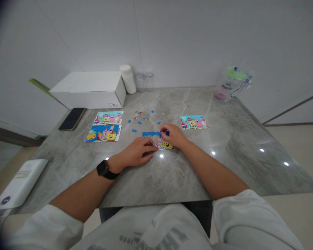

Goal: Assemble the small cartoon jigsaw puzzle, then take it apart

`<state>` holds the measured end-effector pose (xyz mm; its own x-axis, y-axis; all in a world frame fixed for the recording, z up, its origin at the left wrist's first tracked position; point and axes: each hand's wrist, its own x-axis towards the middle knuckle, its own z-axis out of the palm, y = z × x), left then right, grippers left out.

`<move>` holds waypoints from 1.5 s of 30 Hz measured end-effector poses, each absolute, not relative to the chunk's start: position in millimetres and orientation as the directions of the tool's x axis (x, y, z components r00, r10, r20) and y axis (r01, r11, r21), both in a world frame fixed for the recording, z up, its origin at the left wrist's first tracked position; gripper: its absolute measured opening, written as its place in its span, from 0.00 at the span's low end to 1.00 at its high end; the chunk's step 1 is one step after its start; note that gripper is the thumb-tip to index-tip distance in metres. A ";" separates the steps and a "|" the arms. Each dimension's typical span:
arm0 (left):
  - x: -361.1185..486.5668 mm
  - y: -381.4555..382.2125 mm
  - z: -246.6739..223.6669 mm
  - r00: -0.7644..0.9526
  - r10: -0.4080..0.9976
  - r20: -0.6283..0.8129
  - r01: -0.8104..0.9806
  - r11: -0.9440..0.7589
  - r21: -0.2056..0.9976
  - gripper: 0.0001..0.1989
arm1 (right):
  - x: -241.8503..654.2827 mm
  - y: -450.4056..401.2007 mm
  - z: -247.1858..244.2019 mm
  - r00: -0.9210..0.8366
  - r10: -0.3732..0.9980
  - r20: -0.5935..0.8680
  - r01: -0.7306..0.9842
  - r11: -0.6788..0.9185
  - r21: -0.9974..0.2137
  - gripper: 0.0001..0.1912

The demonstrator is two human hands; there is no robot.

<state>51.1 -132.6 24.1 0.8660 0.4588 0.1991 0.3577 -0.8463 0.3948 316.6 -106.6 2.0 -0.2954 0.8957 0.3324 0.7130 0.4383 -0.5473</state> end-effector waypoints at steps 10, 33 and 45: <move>51.1 -133.3 24.7 0.867 0.457 0.198 0.355 -0.846 0.397 0.18 | 315.7 -104.7 1.4 -0.376 0.884 0.280 0.683 0.468 -0.561 0.05; 51.3 -133.0 23.3 0.861 0.465 0.206 0.359 -0.843 0.401 0.18 | 310.9 -104.9 -3.7 -0.382 0.890 0.250 0.783 0.455 -0.425 0.03; 52.7 -133.3 24.9 0.863 0.468 0.192 0.367 -0.840 0.400 0.18 | 307.9 -106.4 -2.5 -0.370 0.898 0.237 0.816 0.436 -0.379 0.03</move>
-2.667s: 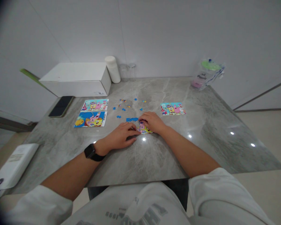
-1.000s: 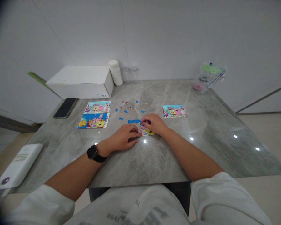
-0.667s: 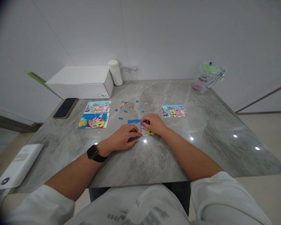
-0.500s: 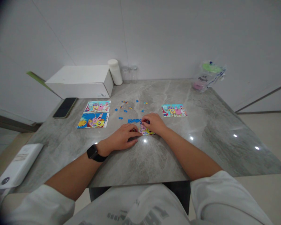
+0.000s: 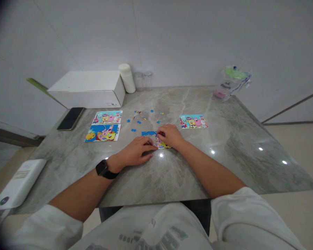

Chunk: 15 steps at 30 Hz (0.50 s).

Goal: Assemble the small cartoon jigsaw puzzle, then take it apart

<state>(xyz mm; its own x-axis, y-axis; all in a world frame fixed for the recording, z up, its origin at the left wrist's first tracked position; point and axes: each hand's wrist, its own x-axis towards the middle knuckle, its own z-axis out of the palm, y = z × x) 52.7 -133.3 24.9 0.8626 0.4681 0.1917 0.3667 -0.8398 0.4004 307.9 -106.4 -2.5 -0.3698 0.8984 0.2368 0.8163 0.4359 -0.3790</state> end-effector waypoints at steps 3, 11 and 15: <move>52.4 -133.2 24.9 0.861 0.470 0.194 0.370 -0.841 0.396 0.18 | 307.8 -106.2 -2.3 -0.370 0.901 0.227 0.822 0.431 -0.373 0.03; 51.8 -132.8 22.9 0.864 0.461 0.202 0.362 -0.849 0.385 0.18 | 310.1 -105.6 -2.9 -0.436 0.866 0.244 0.794 0.498 -0.350 0.04; 51.8 -132.8 22.8 0.865 0.459 0.203 0.360 -0.849 0.388 0.18 | 312.1 -105.7 -1.8 -0.497 0.829 0.256 0.763 0.558 -0.326 0.07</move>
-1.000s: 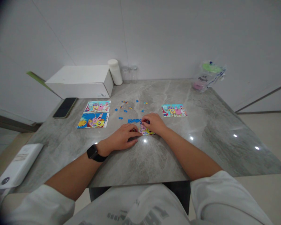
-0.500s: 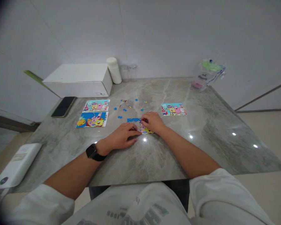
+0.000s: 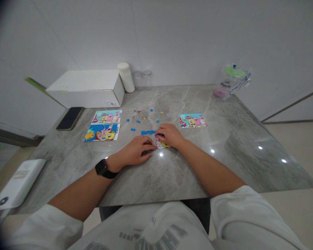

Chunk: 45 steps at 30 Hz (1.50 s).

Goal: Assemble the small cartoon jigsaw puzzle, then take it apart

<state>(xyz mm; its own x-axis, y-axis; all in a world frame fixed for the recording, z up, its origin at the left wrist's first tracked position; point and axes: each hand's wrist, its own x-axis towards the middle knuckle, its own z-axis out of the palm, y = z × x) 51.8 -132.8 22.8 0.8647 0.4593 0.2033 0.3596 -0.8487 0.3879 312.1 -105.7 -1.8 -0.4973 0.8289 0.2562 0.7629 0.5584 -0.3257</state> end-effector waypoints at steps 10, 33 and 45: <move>52.9 -133.7 27.5 0.866 0.470 0.171 0.383 -0.843 0.377 0.18 | 320.4 -105.2 7.3 -0.636 0.733 0.242 0.696 0.680 -0.231 0.10; 52.8 -132.9 24.2 0.878 0.440 0.190 0.365 -0.871 0.330 0.17 | 309.5 -123.9 31.7 -0.660 0.749 0.062 0.746 0.663 -0.065 0.13; 51.1 -129.9 22.8 0.880 0.424 0.212 0.334 -0.872 0.360 0.18 | 308.9 -125.6 42.5 -0.604 0.796 -0.045 0.790 0.590 -0.169 0.18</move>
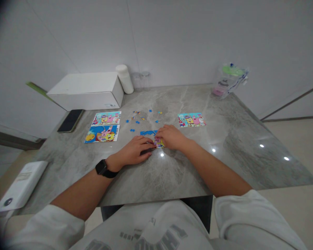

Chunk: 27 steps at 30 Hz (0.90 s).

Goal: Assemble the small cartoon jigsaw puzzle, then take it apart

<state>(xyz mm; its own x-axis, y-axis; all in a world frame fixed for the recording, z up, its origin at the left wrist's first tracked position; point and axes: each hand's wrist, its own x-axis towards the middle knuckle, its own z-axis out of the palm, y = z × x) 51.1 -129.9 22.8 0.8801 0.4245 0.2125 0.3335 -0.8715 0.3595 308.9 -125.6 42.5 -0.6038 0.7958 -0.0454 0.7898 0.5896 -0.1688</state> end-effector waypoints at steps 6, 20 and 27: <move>49.6 -126.4 21.0 0.825 0.509 0.244 0.419 -0.842 0.340 0.16 | 326.3 -123.6 46.1 -0.531 0.845 0.055 0.814 0.528 -0.241 0.18; 68.5 -113.7 32.5 0.781 0.587 0.213 0.572 -0.810 0.134 0.16 | 323.3 -146.3 9.7 -0.509 0.817 0.272 0.798 0.566 -0.208 0.14; 68.6 -107.4 26.9 0.803 0.558 0.211 0.547 -0.830 0.112 0.16 | 322.8 -146.5 7.1 -0.516 0.812 0.274 0.797 0.572 -0.193 0.14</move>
